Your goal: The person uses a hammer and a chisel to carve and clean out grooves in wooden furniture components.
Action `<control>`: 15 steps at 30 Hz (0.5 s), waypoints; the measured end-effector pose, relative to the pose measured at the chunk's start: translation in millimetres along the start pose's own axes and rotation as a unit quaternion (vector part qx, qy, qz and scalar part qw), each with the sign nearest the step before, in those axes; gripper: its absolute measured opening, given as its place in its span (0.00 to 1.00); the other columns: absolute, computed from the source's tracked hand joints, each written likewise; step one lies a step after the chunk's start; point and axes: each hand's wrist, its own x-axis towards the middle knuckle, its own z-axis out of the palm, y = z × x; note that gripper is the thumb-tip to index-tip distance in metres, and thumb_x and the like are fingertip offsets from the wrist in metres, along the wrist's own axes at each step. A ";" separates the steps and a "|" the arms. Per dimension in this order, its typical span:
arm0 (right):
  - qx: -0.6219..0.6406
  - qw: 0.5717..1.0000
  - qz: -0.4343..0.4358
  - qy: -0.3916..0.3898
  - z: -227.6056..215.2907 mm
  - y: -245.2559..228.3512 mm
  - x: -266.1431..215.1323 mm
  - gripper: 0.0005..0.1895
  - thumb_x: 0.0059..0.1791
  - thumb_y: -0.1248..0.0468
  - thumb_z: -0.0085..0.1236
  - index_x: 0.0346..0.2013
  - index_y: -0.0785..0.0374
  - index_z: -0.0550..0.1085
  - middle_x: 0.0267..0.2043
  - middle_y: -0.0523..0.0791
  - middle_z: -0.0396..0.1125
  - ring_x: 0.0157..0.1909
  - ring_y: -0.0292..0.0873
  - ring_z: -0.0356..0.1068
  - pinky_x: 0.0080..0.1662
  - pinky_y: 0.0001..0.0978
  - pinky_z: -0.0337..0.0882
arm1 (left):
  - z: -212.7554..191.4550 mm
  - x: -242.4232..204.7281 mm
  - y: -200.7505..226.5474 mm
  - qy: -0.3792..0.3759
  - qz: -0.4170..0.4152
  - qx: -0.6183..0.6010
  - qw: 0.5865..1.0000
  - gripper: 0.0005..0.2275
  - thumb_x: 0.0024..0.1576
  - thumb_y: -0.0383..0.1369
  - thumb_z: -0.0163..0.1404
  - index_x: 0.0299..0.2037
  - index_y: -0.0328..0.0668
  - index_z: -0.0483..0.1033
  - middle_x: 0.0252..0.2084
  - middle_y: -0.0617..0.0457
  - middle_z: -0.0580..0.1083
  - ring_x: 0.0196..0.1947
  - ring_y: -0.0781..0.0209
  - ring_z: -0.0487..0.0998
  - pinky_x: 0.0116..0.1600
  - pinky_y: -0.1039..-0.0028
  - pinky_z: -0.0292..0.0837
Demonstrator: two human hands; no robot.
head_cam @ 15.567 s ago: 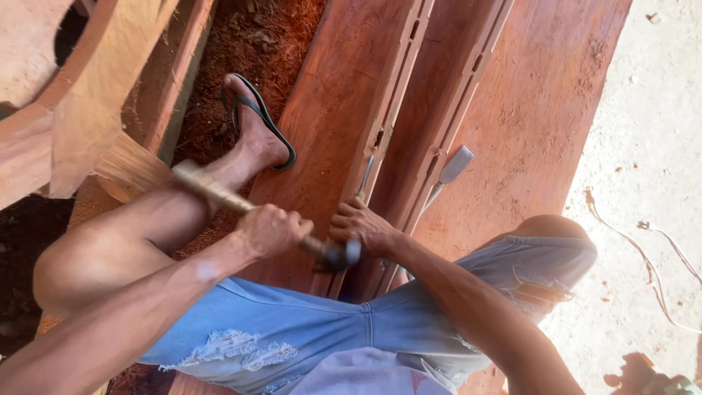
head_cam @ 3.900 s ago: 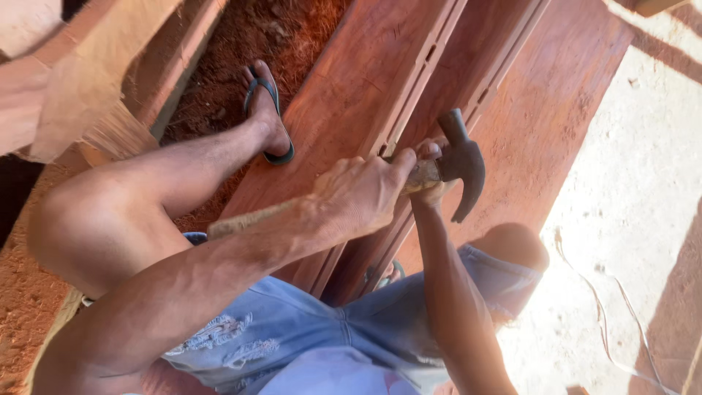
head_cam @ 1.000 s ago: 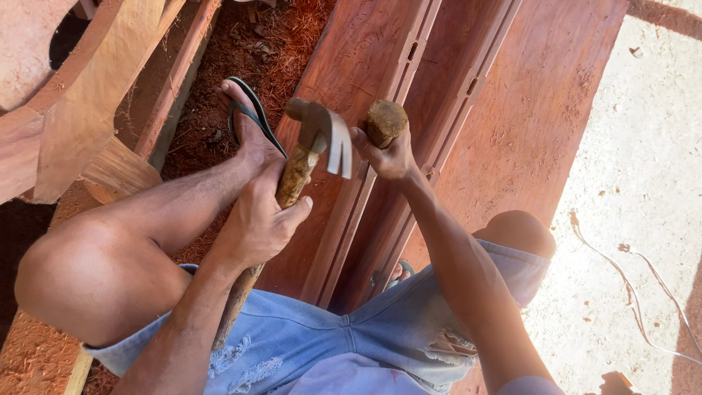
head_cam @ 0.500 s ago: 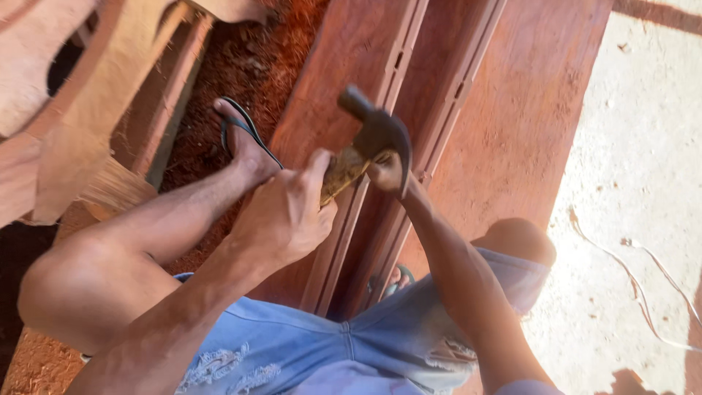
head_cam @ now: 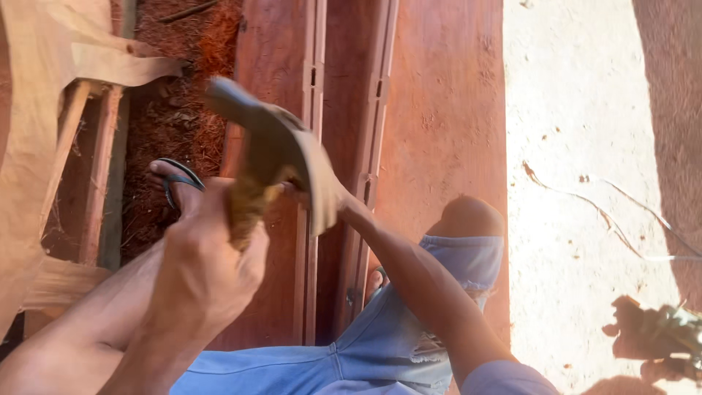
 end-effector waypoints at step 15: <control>0.023 0.996 0.080 -0.014 21.6 -16.8 21.2 0.18 0.49 0.47 0.57 0.41 0.57 0.72 0.33 0.40 0.71 0.29 0.36 0.71 0.32 0.28 0.74 | 22.0 -0.6 -43.7 0.108 -0.025 0.111 0.988 0.09 0.65 0.28 0.55 0.49 0.32 0.69 0.26 0.39 0.69 0.27 0.29 0.71 0.38 0.48 0.66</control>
